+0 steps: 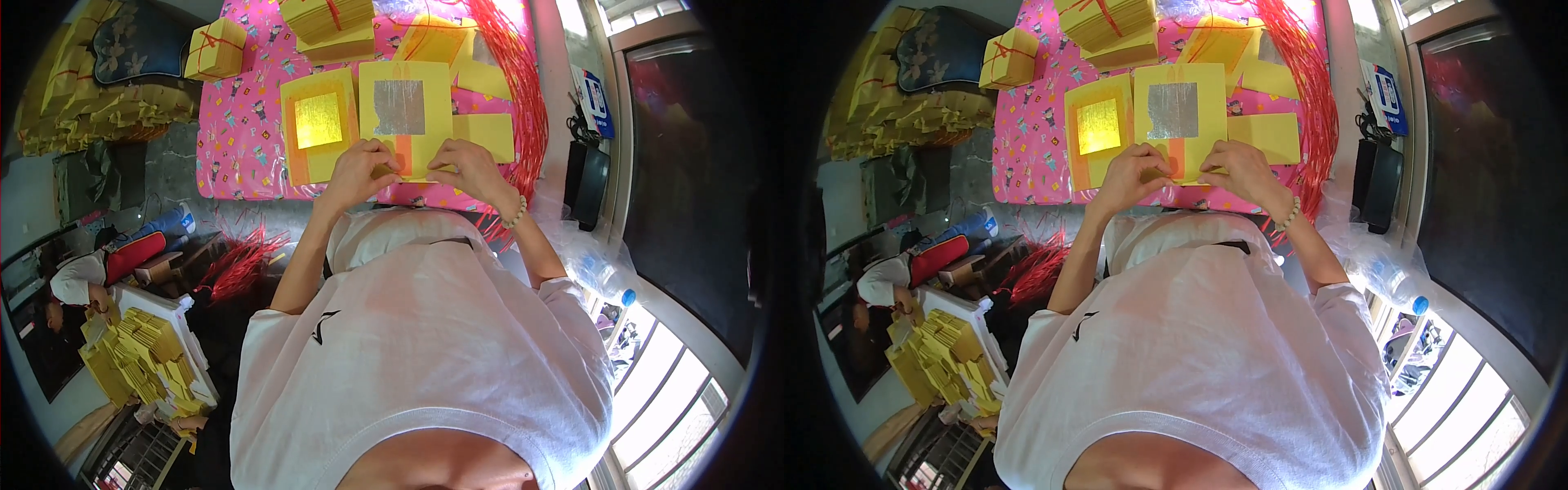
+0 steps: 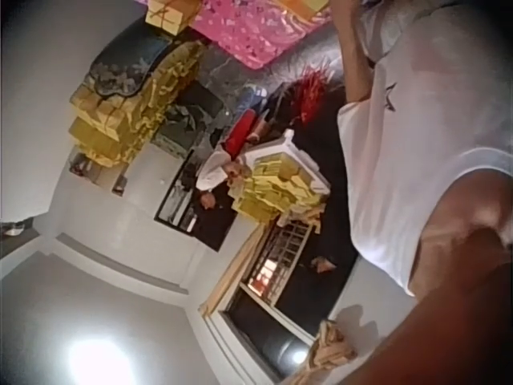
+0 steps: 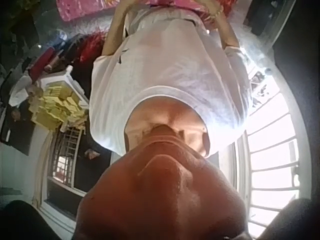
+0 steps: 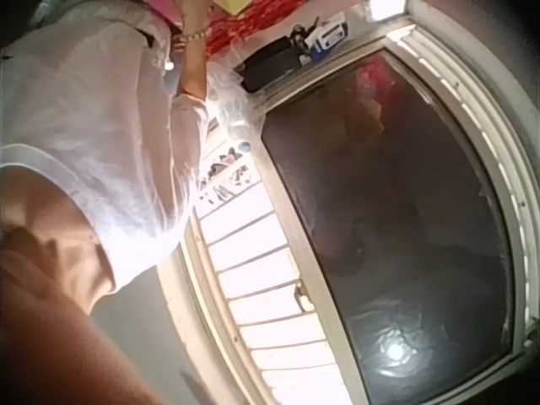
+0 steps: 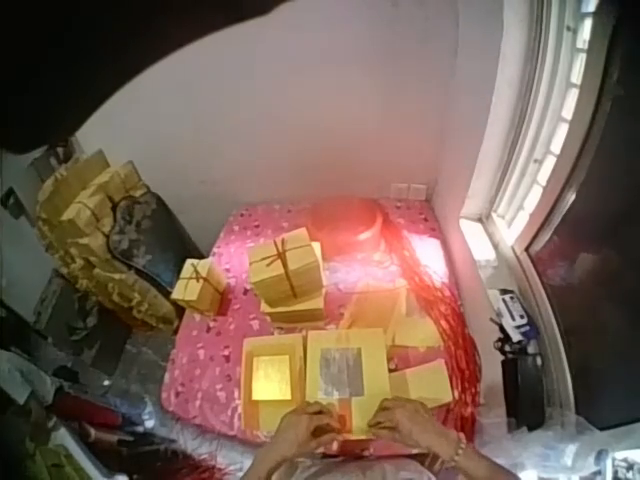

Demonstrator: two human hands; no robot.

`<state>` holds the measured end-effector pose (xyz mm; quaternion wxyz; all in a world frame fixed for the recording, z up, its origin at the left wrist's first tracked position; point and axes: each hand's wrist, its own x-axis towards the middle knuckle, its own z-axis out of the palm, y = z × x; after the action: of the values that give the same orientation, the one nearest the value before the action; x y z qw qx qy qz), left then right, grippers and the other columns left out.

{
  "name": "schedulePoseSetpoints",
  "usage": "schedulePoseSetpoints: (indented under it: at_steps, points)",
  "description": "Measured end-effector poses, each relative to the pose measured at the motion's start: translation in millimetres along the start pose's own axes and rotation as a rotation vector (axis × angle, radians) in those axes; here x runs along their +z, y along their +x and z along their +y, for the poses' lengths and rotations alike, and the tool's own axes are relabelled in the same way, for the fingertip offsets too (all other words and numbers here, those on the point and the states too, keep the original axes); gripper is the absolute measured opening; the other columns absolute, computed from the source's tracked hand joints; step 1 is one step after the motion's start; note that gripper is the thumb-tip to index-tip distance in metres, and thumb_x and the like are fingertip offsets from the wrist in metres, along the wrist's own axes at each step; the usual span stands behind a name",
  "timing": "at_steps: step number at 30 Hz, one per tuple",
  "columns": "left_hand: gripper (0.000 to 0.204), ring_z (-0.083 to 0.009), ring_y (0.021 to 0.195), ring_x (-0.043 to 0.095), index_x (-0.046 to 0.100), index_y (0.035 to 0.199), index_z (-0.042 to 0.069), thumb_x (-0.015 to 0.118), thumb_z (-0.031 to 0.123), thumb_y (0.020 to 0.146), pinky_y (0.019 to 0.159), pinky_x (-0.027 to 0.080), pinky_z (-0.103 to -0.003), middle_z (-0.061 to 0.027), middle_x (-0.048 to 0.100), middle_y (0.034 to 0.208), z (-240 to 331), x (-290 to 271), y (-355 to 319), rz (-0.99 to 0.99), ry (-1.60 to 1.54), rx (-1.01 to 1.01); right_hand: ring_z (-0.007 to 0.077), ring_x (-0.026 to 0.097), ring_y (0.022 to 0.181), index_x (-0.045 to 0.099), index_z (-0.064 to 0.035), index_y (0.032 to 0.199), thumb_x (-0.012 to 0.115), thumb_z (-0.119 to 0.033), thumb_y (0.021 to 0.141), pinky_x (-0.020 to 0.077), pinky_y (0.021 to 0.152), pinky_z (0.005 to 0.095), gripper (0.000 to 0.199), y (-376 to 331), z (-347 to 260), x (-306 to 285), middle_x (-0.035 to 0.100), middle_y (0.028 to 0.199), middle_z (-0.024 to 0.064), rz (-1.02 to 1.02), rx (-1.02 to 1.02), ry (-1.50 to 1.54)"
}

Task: Folding and stacking sheets of joss paper with foil centers.

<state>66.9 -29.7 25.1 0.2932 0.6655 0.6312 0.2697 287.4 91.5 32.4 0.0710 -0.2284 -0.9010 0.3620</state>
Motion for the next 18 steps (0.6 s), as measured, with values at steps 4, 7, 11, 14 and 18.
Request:
schedulePoseSetpoints:
  at_steps: [4, 7, 11, 14, 18]
  points:
    - [0.016, -0.0251, 0.088, 0.058, 0.071, 0.084, 0.011, 0.075, 0.018, 0.071, 0.077, 0.048, -0.037, -0.0049, 0.061, 0.090, -1.5, -1.1, 1.0, -0.014, -0.033, -0.013, 0.0235, 0.061, 0.079, 0.071, -0.0079, 0.085, 0.075, -0.023, 0.074, 0.0480, 0.069, 0.0346, 0.019, 1.6, 4.0, 0.7, 0.063, 0.084, 0.0059, -0.024, 0.039, 0.032]
    - [0.016, -0.0247, 0.088, 0.058, 0.071, 0.084, 0.012, 0.076, 0.020, 0.071, 0.077, 0.048, -0.036, -0.0046, 0.061, 0.089, -3.9, -1.3, 1.0, -0.012, -0.049, -0.019, 0.0236, 0.061, 0.079, 0.071, -0.0080, 0.086, 0.076, -0.023, 0.073, 0.0481, 0.069, 0.0344, 0.020, 1.9, 4.2, -0.4, 0.063, 0.085, 0.0058, -0.018, 0.044, 0.060]
    - [0.016, -0.0246, 0.088, 0.058, 0.072, 0.084, 0.012, 0.076, 0.020, 0.071, 0.077, 0.048, -0.036, -0.0047, 0.061, 0.089, -6.1, -2.3, 3.7, -0.017, -0.045, -0.001, 0.0234, 0.061, 0.079, 0.071, -0.0076, 0.086, 0.077, -0.023, 0.072, 0.0481, 0.068, 0.0340, 0.021, 3.9, 8.2, -0.6, 0.063, 0.084, 0.0059, -0.028, 0.049, 0.078]
    - [0.016, -0.0244, 0.088, 0.058, 0.072, 0.083, 0.012, 0.076, 0.021, 0.070, 0.077, 0.048, -0.035, -0.0050, 0.061, 0.089, -8.4, -1.7, 4.4, -0.024, -0.065, -0.012, 0.0231, 0.061, 0.078, 0.071, -0.0072, 0.085, 0.077, -0.023, 0.072, 0.0481, 0.068, 0.0335, 0.021, 5.2, 9.7, -0.3, 0.063, 0.084, 0.0060, -0.021, 0.029, 0.076]
    - [0.017, -0.0244, 0.088, 0.058, 0.072, 0.082, 0.012, 0.077, 0.022, 0.070, 0.077, 0.048, -0.035, -0.0052, 0.062, 0.089, -8.8, -1.9, 4.6, -0.028, -0.066, -0.014, 0.0228, 0.062, 0.078, 0.070, -0.0070, 0.085, 0.077, -0.022, 0.072, 0.0481, 0.067, 0.0335, 0.021, 5.4, 8.7, -0.8, 0.063, 0.082, 0.0058, -0.037, 0.068, 0.111]
